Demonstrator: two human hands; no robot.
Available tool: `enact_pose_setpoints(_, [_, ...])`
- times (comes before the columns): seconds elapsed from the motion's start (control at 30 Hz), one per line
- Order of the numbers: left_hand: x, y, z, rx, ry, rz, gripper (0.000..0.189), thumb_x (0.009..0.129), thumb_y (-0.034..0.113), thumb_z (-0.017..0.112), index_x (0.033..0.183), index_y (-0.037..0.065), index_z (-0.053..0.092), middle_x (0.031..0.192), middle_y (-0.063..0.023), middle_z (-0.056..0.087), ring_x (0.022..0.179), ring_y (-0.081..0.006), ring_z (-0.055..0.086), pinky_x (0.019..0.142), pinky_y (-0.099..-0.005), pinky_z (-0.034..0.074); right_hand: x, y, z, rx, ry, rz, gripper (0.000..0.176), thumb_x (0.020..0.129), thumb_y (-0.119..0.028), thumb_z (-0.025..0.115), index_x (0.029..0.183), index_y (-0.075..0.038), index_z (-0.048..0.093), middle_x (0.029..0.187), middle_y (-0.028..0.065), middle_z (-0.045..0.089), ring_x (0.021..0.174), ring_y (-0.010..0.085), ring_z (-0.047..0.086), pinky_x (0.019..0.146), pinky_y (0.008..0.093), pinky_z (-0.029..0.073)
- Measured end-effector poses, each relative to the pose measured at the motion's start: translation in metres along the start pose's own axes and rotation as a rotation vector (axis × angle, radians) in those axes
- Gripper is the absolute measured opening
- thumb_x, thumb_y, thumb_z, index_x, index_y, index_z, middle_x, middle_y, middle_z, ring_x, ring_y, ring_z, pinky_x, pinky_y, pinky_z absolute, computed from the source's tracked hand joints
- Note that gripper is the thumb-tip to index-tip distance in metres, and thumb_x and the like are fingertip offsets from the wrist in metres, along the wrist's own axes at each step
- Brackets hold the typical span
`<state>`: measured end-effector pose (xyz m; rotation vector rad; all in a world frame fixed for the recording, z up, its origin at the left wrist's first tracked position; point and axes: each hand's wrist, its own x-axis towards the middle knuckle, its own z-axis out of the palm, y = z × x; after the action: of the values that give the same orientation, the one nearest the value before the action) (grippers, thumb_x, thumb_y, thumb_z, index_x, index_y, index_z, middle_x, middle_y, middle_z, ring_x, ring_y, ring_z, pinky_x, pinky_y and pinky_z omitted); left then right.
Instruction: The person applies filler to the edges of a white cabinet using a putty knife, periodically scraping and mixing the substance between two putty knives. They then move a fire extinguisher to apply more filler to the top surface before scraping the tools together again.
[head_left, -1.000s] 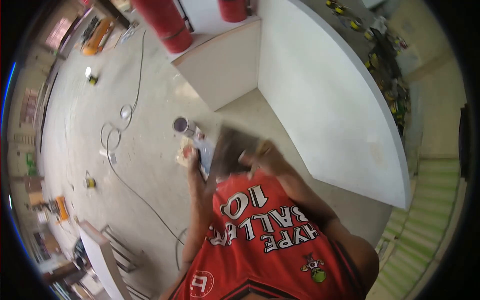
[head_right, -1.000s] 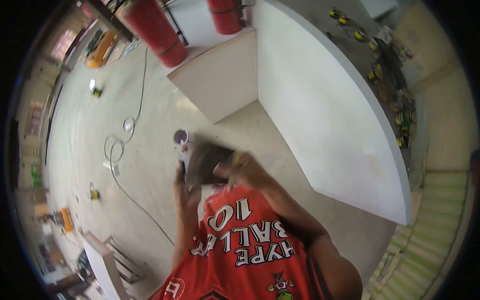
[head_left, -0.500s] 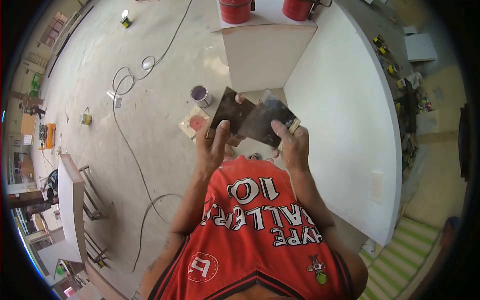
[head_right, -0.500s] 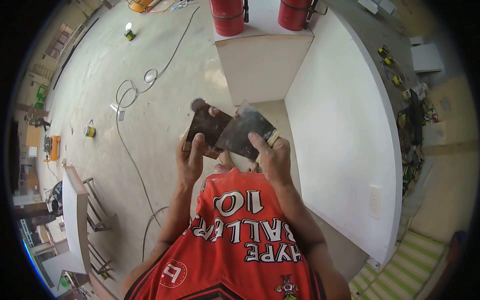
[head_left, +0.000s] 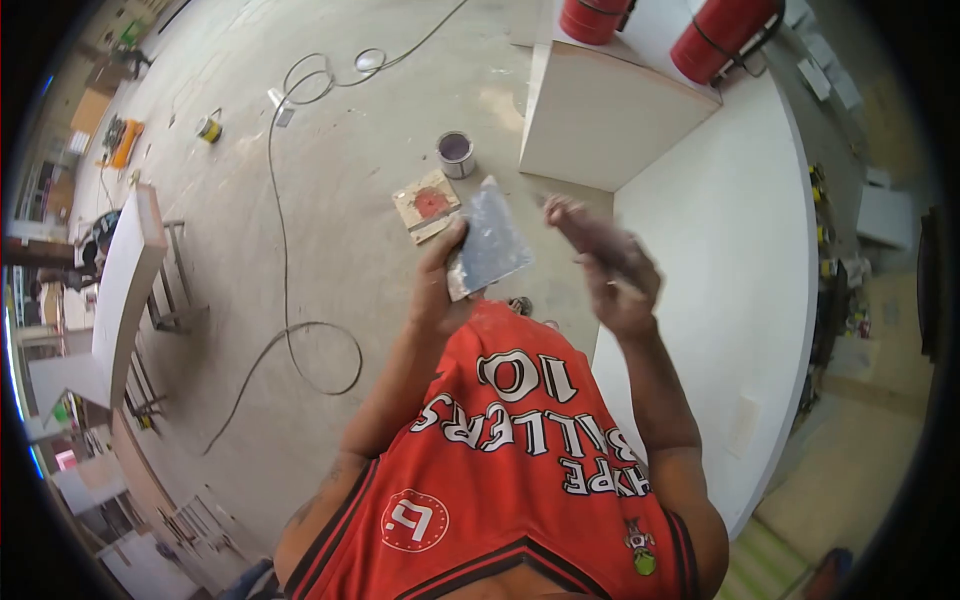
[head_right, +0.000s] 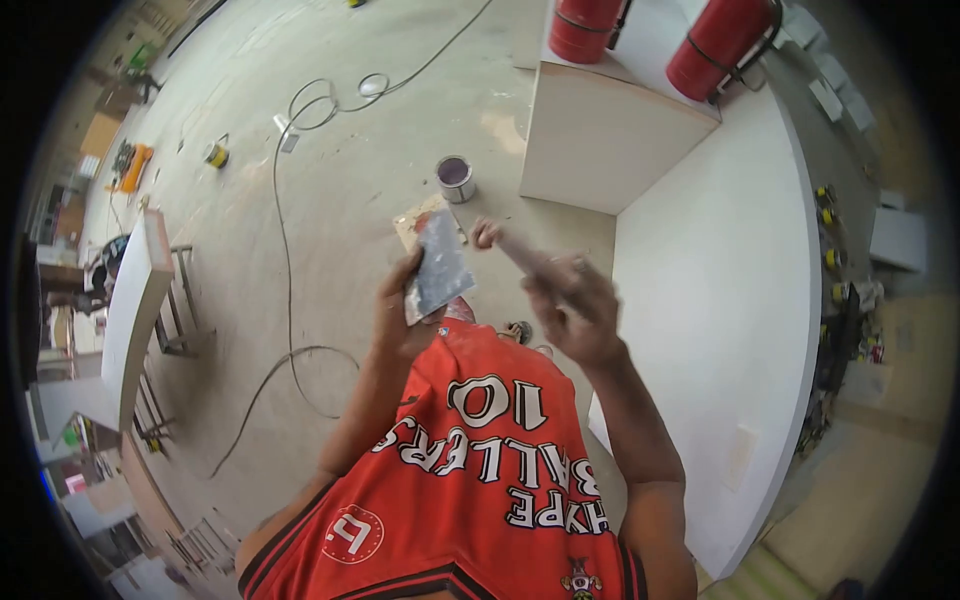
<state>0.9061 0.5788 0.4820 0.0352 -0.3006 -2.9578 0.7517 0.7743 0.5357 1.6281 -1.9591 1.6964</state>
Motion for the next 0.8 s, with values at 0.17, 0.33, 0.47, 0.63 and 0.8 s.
enact_pose_setpoints(0.17, [-0.005,-0.023,0.060,0.346,0.441,0.191,0.030,0.097,0.028,0.056,0.114,0.004,0.060,0.102,-0.0038,0.068,0.077,-0.0109,0.069,0.054,-0.0225,0.054,-0.018,-0.014,0.023,-0.227,-0.346,0.366,0.014,0.090,-0.003,0.062,0.104,0.002,0.062,0.091,0.0216,0.065,0.077,0.0391,0.065,0.065,0.0411,0.053])
enact_pose_setpoints(0.33, [-0.030,-0.025,0.057,0.159,0.438,0.180,0.026,0.097,0.028,0.056,0.116,0.010,0.059,0.097,0.0017,0.069,0.068,-0.0053,0.067,0.041,-0.0170,0.044,-0.031,-0.051,0.055,-0.019,0.173,0.141,0.023,0.089,0.002,0.063,0.112,0.003,0.061,0.101,0.0192,0.067,0.085,0.0359,0.070,0.069,0.0388,0.055])
enact_pose_setpoints(0.47, [-0.066,-0.021,0.059,0.179,0.456,0.170,0.028,0.097,0.028,0.056,0.120,0.010,0.057,0.098,-0.0001,0.069,0.073,-0.0075,0.068,0.050,-0.0206,0.049,-0.041,-0.051,0.076,-0.150,-0.381,0.394,0.024,0.095,-0.001,0.055,0.115,0.010,0.062,0.106,0.0175,0.071,0.093,0.0238,0.070,0.076,0.0326,0.054])
enact_pose_setpoints(0.63, [-0.127,-0.002,0.052,0.168,0.433,0.167,0.039,0.098,0.028,0.053,0.128,0.003,0.054,0.103,-0.0053,0.068,0.090,-0.0157,0.069,0.081,-0.0309,0.056,-0.057,-0.120,0.095,-0.064,-0.006,0.410,0.017,0.095,-0.004,0.058,0.101,0.010,0.067,0.078,0.0146,0.072,0.071,0.0188,0.070,0.067,0.0310,0.054])
enact_pose_setpoints(0.8, [-0.177,-0.013,0.031,0.185,0.465,0.256,0.037,0.098,0.025,0.051,0.122,-0.003,0.056,0.104,-0.0100,0.068,0.087,-0.0182,0.069,0.080,-0.0334,0.056,-0.085,-0.125,0.131,-0.156,-0.043,0.192,0.018,0.093,0.001,0.058,0.108,0.008,0.064,0.085,0.0141,0.071,0.076,0.0193,0.069,0.068,0.0312,0.054])
